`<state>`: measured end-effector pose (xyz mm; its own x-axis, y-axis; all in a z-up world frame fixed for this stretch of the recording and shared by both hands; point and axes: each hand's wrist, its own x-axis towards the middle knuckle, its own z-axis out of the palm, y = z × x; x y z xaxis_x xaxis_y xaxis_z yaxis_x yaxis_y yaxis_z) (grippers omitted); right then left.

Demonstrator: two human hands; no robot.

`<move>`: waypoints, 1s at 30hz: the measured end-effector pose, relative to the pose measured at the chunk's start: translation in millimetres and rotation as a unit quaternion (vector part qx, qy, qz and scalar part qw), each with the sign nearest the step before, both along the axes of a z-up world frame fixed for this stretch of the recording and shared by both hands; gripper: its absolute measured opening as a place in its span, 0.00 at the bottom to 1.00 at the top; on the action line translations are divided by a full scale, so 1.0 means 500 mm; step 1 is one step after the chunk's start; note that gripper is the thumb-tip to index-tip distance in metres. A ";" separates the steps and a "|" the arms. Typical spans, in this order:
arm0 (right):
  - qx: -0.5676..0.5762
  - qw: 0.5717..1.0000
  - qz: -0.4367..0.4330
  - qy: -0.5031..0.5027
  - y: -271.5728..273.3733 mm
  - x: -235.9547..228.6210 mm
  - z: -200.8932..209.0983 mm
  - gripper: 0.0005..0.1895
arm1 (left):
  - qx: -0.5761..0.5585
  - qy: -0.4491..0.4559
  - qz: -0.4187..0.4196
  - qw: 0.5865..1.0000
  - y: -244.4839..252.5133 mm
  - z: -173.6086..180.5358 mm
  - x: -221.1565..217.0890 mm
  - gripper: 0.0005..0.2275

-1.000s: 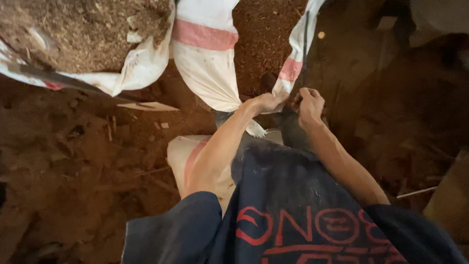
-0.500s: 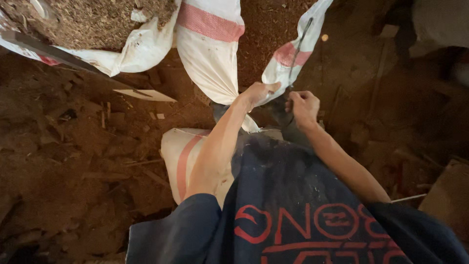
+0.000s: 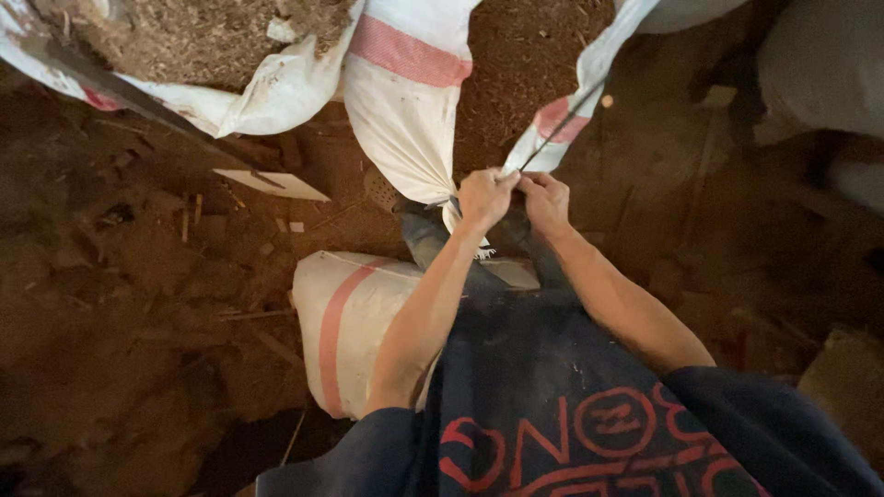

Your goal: The person scoops wood shavings from a pile on the floor into a large white sack using a shovel. After filling the sack, the person gathers the top edges and ties the sack shut using a metal rod to twist and secure the closure.

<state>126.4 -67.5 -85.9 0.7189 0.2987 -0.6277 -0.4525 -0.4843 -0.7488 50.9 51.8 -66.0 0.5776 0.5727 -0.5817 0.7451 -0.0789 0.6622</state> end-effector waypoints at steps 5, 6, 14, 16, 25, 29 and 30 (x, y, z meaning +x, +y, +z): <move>0.132 0.932 -0.091 0.325 -0.028 0.003 0.012 0.12 | 0.082 -0.048 0.001 0.995 -0.045 0.055 -0.013 0.16; 0.165 0.917 -0.081 0.353 -0.026 0.005 0.019 0.12 | 0.095 -0.044 -0.002 0.995 -0.045 0.066 -0.010 0.16; 0.195 0.879 0.000 0.436 -0.014 0.040 0.045 0.18 | 0.011 0.001 -0.020 1.000 -0.033 0.082 -0.004 0.20; 0.135 0.885 0.005 0.445 -0.012 0.062 0.031 0.18 | -0.050 0.021 0.000 0.999 -0.019 0.054 -0.003 0.21; 0.152 0.865 -0.028 0.478 -0.036 0.061 -0.010 0.09 | -0.103 0.063 0.055 0.991 0.026 -0.019 -0.009 0.14; 0.107 0.899 -0.024 0.425 -0.036 0.068 0.029 0.12 | -0.109 0.069 0.073 0.989 0.043 0.000 0.018 0.12; 0.111 0.901 -0.007 0.420 -0.032 0.068 0.035 0.13 | -0.099 0.090 0.067 0.989 0.044 0.002 0.025 0.14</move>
<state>160.2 -83.7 -68.4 0.0235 0.4776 -0.8783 -0.9094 -0.3547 -0.2172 63.5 74.0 -65.2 0.3812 0.5014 -0.7767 0.8476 0.1460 0.5102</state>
